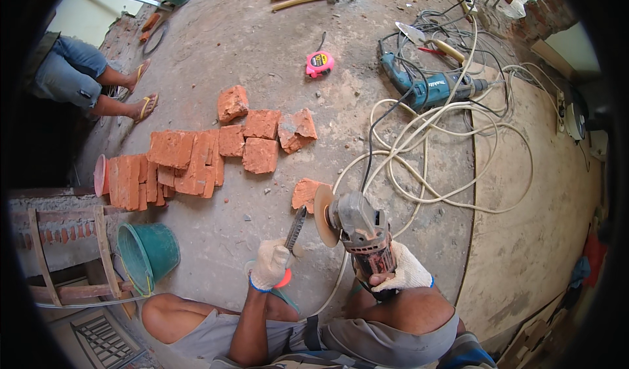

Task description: The person sits on the floor and uses an angle grinder to smooth a metal rod, producing sparks. After finishing, the person stands, walks to a bucket, and places the rod inside.

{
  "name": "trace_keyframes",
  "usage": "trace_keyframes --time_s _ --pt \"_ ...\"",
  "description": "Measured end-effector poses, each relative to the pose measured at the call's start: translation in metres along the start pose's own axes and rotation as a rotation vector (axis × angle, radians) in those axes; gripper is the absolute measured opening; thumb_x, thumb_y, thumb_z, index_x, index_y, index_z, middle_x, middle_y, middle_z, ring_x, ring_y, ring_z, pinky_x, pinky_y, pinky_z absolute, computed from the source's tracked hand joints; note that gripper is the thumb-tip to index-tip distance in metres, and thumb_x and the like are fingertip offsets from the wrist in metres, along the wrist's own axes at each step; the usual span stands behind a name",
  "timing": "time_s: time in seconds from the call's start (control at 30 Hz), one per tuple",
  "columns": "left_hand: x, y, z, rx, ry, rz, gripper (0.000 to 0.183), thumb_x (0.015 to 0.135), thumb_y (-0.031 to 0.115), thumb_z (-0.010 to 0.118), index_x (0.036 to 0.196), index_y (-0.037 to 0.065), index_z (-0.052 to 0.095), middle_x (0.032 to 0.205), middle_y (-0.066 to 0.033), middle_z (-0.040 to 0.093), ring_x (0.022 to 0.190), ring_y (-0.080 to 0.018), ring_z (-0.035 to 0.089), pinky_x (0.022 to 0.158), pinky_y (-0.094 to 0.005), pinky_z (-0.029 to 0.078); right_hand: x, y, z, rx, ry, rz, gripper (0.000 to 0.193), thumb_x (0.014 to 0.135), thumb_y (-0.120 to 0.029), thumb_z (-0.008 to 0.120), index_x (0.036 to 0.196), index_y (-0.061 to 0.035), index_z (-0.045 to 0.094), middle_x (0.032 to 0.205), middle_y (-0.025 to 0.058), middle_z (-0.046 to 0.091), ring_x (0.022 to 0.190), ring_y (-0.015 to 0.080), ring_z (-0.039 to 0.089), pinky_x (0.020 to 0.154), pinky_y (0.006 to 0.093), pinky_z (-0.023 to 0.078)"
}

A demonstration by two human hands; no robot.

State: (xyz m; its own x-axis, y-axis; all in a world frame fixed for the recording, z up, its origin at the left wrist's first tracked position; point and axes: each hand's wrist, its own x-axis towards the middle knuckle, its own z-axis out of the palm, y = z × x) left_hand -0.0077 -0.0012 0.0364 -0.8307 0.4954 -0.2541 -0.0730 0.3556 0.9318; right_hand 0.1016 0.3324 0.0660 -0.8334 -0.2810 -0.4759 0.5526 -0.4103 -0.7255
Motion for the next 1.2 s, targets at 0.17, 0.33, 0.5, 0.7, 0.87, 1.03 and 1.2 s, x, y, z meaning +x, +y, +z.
trace_keyframes --time_s 0.17,0.33,0.5,0.7,0.87,1.03,1.2 --pt "0.001 0.001 -0.001 0.057 0.049 0.034 0.077 0.115 0.061 0.045 0.092 -0.004 0.079 0.066 -0.009 0.065 0.056 -0.0212 0.064 0.056 -0.0382 0.05 -0.001 0.003 -0.002 0.034 -0.01 0.026 0.102 0.076 -0.026 0.103 0.159 0.0008 0.05 0.148 0.0107 0.065 0.136 0.0199 0.058 0.12 0.0379 0.043" --pt "0.008 0.011 -0.001 0.135 0.106 0.082 0.084 0.109 0.072 0.05 0.092 -0.005 0.078 0.069 -0.007 0.066 0.06 -0.0185 0.063 0.058 -0.036 0.05 0.0 0.005 -0.004 0.0 -0.013 0.029 0.103 0.077 -0.026 0.103 0.16 0.0006 0.049 0.151 0.0112 0.063 0.139 0.0204 0.057 0.121 0.0383 0.042" --pt "0.01 0.019 -0.001 0.179 0.168 0.132 0.089 0.106 0.079 0.051 0.093 -0.005 0.078 0.072 -0.0055 0.066 0.064 -0.0146 0.063 0.061 -0.0337 0.05 -0.001 0.001 -0.002 0.016 -0.019 0.026 0.104 0.077 -0.024 0.102 0.162 0.0006 0.047 0.153 0.0115 0.062 0.141 0.0206 0.055 0.123 0.0382 0.039" --pt "0.012 0.005 0.0 0.129 0.198 0.122 0.086 0.106 0.078 0.05 0.097 -0.003 0.077 0.074 -0.0048 0.062 0.063 -0.0152 0.059 0.06 -0.0346 0.047 -0.003 0.0 0.0 0.031 0.002 0.029 0.103 0.077 -0.022 0.102 0.162 0.0008 0.047 0.153 0.0111 0.062 0.141 0.0203 0.055 0.123 0.0376 0.038" --pt "0.007 -0.012 0.008 -0.245 0.206 -0.015 0.075 0.114 0.066 0.043 0.089 0.0 0.069 0.066 -0.0054 0.054 0.061 -0.0185 0.056 0.057 -0.0351 0.041 -0.004 -0.002 0.003 0.069 0.027 0.027 0.102 0.075 -0.017 0.102 0.16 0.0009 0.049 0.148 0.0092 0.065 0.135 0.0187 0.058 0.12 0.0375 0.042" --pt "0.007 -0.02 -0.003 -0.159 0.256 0.136 0.068 0.117 0.055 0.041 0.076 0.003 0.058 0.065 -0.0065 0.055 0.06 -0.0173 0.052 0.057 -0.0352 0.037 -0.006 -0.005 0.004 0.101 0.051 0.038 0.094 0.076 -0.012 0.1 0.156 0.0008 0.051 0.124 0.0072 0.072 0.112 0.0173 0.069 0.102 0.0373 0.055" --pt "0.013 -0.019 -0.01 -0.065 0.332 0.262 0.07 0.117 0.048 0.038 0.065 0.004 0.054 0.066 -0.0086 0.058 0.061 -0.0211 0.051 0.059 -0.0393 0.039 -0.006 -0.001 0.004 0.148 0.056 0.06 0.091 0.076 -0.014 0.1 0.153 0.0013 0.054 0.122 0.0082 0.073 0.109 0.0188 0.071 0.1 0.0393 0.057"
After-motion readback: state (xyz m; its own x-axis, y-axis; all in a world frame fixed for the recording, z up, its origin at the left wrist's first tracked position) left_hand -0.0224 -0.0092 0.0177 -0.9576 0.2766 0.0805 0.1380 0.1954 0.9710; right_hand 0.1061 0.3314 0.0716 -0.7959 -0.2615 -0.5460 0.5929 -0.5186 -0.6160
